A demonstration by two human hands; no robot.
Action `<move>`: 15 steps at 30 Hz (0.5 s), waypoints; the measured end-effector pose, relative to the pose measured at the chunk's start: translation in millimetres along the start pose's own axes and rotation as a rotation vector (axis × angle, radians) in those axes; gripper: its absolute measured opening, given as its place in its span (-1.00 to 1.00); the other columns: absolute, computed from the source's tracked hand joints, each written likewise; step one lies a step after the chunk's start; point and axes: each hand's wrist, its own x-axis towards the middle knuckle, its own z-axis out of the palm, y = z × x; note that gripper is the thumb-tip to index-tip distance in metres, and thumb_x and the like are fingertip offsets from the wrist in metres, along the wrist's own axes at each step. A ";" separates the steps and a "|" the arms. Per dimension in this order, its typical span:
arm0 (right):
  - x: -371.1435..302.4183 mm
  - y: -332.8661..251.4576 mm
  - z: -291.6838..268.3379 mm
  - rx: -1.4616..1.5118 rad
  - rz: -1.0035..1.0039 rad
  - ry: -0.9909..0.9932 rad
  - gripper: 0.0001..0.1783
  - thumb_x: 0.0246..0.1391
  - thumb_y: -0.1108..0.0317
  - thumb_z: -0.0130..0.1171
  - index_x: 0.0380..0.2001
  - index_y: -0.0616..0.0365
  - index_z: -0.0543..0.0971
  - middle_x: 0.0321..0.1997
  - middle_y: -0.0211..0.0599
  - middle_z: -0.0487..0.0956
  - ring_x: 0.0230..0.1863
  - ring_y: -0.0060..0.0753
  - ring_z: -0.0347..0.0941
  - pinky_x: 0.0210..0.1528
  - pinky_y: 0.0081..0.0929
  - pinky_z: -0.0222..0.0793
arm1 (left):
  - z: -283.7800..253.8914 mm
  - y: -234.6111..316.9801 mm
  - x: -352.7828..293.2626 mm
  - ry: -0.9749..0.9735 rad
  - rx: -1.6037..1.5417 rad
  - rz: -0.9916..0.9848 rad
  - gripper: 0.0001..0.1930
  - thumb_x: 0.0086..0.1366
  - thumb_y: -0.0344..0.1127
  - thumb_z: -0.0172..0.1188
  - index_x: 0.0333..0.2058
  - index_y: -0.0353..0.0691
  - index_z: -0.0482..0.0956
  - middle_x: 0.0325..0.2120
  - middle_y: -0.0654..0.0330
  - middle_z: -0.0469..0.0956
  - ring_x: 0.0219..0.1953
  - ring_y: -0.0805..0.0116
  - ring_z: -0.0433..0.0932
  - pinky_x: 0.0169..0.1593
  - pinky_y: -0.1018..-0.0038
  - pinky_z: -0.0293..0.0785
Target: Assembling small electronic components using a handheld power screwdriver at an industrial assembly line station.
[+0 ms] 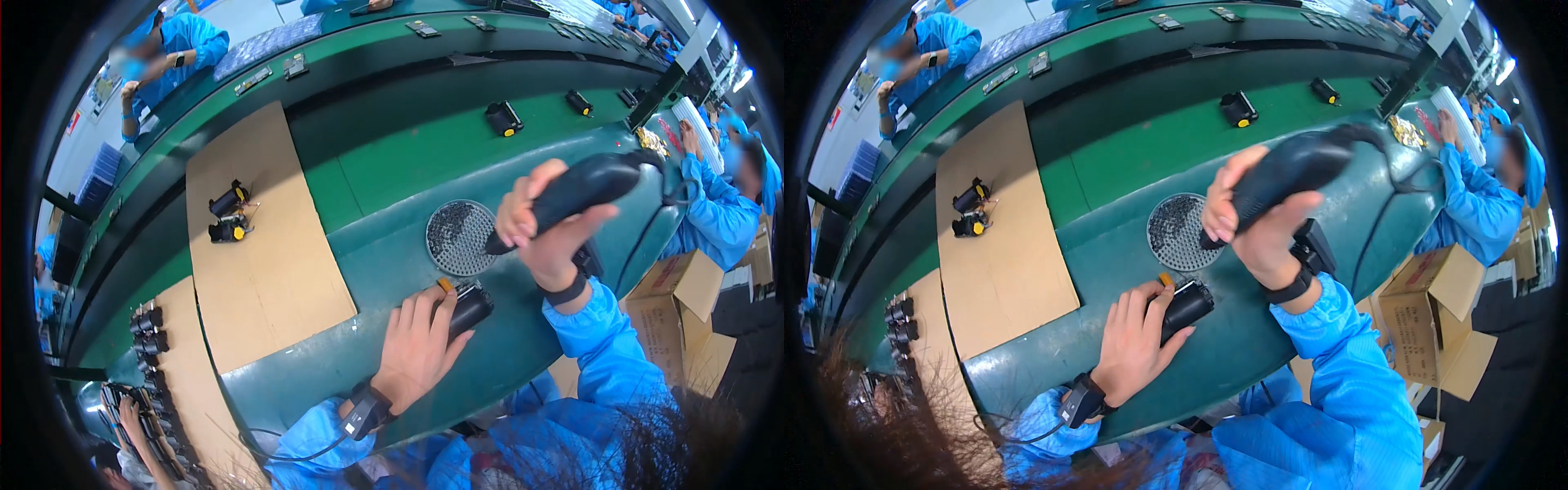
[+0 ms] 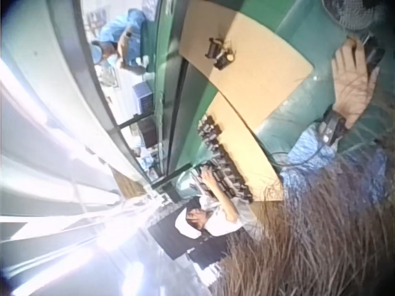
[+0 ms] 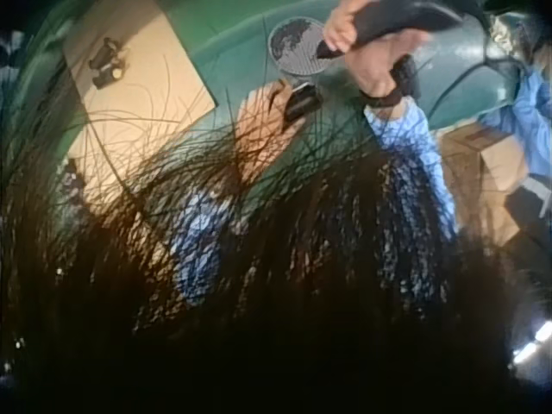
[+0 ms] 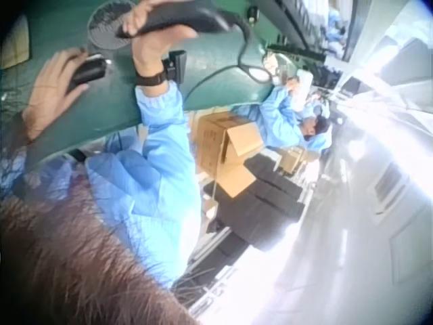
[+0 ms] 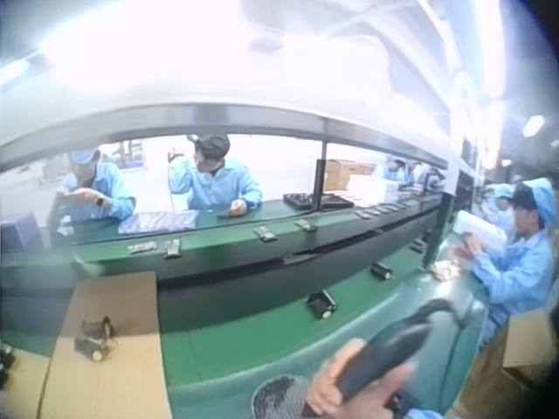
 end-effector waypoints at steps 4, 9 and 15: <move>-15.7 -7.8 25.9 0.166 -0.020 -0.122 0.05 -0.23 -0.79 -0.20 -0.29 0.12 0.32 -0.68 -0.44 0.31 -0.71 -0.59 0.26 -0.65 -0.56 0.25 | -2.0 -2.0 -1.0 0.010 0.003 0.008 -0.39 0.11 -0.21 0.42 0.09 -0.35 0.42 -0.02 0.00 0.41 -0.04 -0.01 0.44 -0.06 0.19 0.41; -32.3 3.8 29.2 0.026 0.062 -0.169 0.02 -0.20 -0.77 -0.15 -0.30 0.10 0.33 -0.68 -0.45 0.34 -0.73 -0.58 0.25 -0.69 -0.55 0.27 | 0.7 -2.7 0.1 0.000 -0.015 0.004 -0.39 0.13 -0.19 0.41 0.09 -0.36 0.42 -0.02 0.00 0.41 -0.02 0.00 0.45 -0.04 0.18 0.41; -35.3 2.6 30.6 -0.040 0.105 -0.147 0.03 -0.23 -0.78 -0.13 -0.30 0.11 0.33 -0.69 -0.44 0.34 -0.73 -0.57 0.25 -0.68 -0.54 0.26 | 0.2 0.9 -2.5 -0.001 -0.013 -0.004 -0.38 0.13 -0.19 0.40 0.10 -0.36 0.42 -0.01 0.00 0.41 -0.01 0.00 0.45 -0.02 0.18 0.40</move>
